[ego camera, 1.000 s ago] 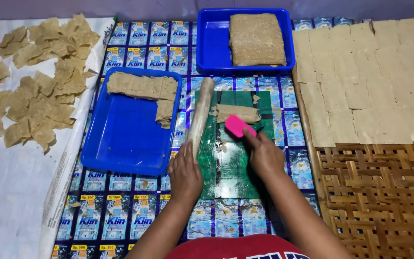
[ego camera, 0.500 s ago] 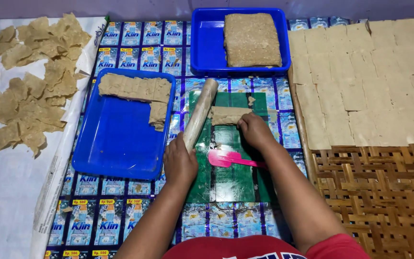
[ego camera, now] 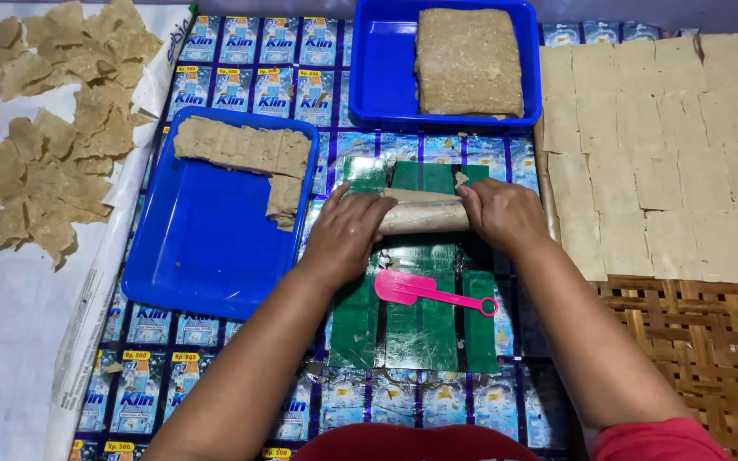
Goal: Rolling out dough and cutting it into rectangular pieces for food preparation.
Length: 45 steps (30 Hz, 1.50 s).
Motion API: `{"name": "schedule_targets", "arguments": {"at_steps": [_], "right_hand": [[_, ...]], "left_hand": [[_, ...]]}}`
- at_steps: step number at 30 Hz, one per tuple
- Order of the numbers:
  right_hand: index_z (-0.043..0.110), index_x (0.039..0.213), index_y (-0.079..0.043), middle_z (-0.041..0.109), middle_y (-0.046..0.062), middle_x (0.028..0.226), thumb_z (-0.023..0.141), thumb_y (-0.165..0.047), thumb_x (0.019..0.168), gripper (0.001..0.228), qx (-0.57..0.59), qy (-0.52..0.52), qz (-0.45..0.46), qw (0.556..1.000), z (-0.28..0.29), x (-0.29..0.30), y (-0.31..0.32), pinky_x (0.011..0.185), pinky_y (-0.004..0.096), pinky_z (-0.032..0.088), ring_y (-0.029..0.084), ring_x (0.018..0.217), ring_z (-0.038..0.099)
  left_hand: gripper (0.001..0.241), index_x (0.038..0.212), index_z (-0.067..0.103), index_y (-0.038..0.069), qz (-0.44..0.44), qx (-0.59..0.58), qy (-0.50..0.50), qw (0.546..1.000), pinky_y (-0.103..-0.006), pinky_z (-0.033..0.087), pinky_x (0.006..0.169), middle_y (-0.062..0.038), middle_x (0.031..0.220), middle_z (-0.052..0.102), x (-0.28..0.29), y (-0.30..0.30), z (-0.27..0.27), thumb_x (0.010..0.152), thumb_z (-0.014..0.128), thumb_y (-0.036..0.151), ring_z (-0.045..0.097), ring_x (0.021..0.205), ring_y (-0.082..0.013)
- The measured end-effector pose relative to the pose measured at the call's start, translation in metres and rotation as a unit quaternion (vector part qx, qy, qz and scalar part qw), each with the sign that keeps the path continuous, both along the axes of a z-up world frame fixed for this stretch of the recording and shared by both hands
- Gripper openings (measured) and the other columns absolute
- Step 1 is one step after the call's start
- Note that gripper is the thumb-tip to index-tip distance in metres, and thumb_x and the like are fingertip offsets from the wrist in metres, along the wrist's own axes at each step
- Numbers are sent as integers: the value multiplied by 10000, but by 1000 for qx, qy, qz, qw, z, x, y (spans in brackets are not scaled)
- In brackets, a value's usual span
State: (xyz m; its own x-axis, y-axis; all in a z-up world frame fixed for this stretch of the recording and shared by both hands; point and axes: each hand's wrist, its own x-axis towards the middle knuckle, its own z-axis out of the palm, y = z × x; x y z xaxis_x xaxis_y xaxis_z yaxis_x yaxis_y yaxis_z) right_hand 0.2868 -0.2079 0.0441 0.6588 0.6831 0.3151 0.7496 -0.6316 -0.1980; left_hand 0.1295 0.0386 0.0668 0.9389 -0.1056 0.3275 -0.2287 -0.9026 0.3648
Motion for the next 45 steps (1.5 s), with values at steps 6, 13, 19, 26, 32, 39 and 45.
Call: {"name": "schedule_targets", "arguments": {"at_steps": [6, 13, 19, 26, 32, 39, 45], "right_hand": [[765, 840, -127, 706, 100, 855, 493, -371, 1072, 433, -50, 23, -55, 997, -16, 19, 14, 636, 511, 542, 347, 778, 687], [759, 865, -114, 691, 115, 890, 492, -328, 1043, 385, -75, 58, -60, 994, -28, 22, 13, 699, 507, 549, 339, 860, 685], [736, 850, -73, 697, 143, 883, 489, -300, 1025, 378, -58, 65, -86, 992, -34, 22, 16, 735, 515, 547, 356, 855, 690], [763, 868, -48, 731, 250, 925, 436, -382, 1043, 500, -121, 198, -157, 960, -36, 38, 17, 831, 571, 525, 456, 876, 690], [754, 854, -43, 728, 246, 909, 436, -341, 1060, 483, -84, 148, -200, 965, -18, 7, 10, 792, 560, 533, 453, 835, 691], [693, 783, -61, 692, 135, 808, 547, -199, 1018, 309, 48, -40, -154, 986, -46, -11, 1, 629, 474, 535, 333, 762, 683], [710, 787, -76, 702, 138, 808, 542, -248, 1028, 341, 6, 23, -107, 994, -47, 25, 3, 652, 513, 534, 366, 731, 678]], "left_hand": [[372, 1091, 687, 64, 33, -51, 70, 996, -508, 430, 911, -152, 1070, 688, 42, 10, -3, 866, 732, 357, 614, 1068, -360], [237, 800, 683, 61, 161, -22, -18, 987, -499, 503, 790, -139, 834, 688, 63, 1, -47, 962, 575, 194, 653, 828, -342], [262, 765, 695, 67, 175, -10, -29, 984, -512, 523, 721, -147, 786, 695, 69, 3, -60, 950, 556, 191, 669, 757, -353], [300, 749, 718, 89, 177, 9, 83, 981, -536, 534, 695, -156, 800, 712, 86, 9, -51, 951, 557, 240, 678, 724, -374], [291, 842, 734, 62, 44, -61, -68, 995, -506, 514, 725, -125, 877, 725, 92, 16, -47, 974, 582, 274, 681, 831, -370], [326, 731, 715, 86, 99, -46, -44, 993, -488, 499, 733, -95, 751, 665, 62, -4, -43, 999, 630, 250, 659, 778, -313], [194, 905, 730, 106, 107, -52, -91, 989, -475, 501, 704, -90, 928, 684, 54, -14, -39, 992, 612, 233, 667, 792, -306]]}}
